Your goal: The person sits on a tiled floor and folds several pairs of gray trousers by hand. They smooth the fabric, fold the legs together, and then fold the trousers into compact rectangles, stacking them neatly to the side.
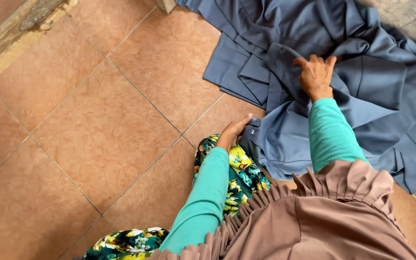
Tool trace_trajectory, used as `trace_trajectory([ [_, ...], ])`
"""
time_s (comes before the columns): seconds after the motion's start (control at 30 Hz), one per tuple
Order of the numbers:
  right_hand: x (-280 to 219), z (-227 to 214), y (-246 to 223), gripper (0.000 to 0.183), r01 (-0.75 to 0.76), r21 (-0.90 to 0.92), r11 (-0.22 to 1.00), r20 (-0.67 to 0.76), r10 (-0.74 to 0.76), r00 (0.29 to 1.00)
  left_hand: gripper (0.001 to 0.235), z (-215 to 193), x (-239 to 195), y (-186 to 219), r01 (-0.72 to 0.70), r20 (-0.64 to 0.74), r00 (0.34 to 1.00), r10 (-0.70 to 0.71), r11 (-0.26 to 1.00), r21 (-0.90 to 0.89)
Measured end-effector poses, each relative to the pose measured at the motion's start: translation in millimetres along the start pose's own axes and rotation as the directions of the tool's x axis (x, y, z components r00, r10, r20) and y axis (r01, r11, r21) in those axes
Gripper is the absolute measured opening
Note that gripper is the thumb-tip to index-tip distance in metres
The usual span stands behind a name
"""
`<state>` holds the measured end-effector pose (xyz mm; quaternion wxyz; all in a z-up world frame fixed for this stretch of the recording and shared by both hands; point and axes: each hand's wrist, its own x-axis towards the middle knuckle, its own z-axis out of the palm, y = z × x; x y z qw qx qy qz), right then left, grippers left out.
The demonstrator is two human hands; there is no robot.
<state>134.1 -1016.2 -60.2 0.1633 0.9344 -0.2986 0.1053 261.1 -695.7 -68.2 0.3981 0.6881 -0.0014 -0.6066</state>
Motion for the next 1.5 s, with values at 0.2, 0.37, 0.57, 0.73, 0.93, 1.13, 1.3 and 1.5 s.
trace_trajectory([
  [0.2,10.2,-33.4,14.4,0.027,-0.002,0.154,0.988,-0.173,0.029,0.984,0.05,-27.3,-16.5,20.3,-0.362,0.123,0.903,0.412,0.883,-0.298],
  [0.37,15.2,-142.4,-22.1,0.038,0.023,0.743,0.669,-0.042,0.012,0.999,0.043,-64.0,-74.9,89.0,-0.68,-0.083,0.689,0.72,0.602,-0.418],
  [0.57,-21.3,-210.7,-141.1,0.026,0.201,0.892,0.405,-0.154,-0.144,0.977,0.045,-116.2,-69.8,104.0,-0.801,-0.143,0.594,0.792,0.564,-0.203],
  [0.73,-57.9,-196.4,-202.5,0.025,0.31,0.83,0.464,-0.269,-0.154,0.951,0.078,-134.2,-91.6,73.1,-0.753,-0.01,0.592,0.806,0.557,0.352],
  [0.93,-68.6,-201.2,-205.3,0.009,0.348,0.785,0.513,-0.329,-0.131,0.935,0.073,-116.4,-132.1,85.8,-0.392,0.152,0.73,0.666,0.225,0.892],
  [1.13,-78.2,-217.2,-185.5,0.009,0.355,0.806,0.473,-0.339,-0.123,0.933,0.039,-109.0,-79.0,83.4,-0.433,0.276,0.737,0.617,0.117,0.894],
  [1.3,-83.3,-224.3,-163.1,0.017,0.228,0.873,0.432,-0.222,-0.064,0.973,0.028,-107.9,-133.8,68.7,-0.507,0.324,0.636,0.7,0.063,0.859],
  [1.5,-88.0,-250.3,-173.7,0.031,0.106,0.922,0.372,-0.076,-0.095,0.993,0.04,-98.0,-183.5,35.5,-0.357,0.312,0.635,0.707,-0.09,0.93],
])
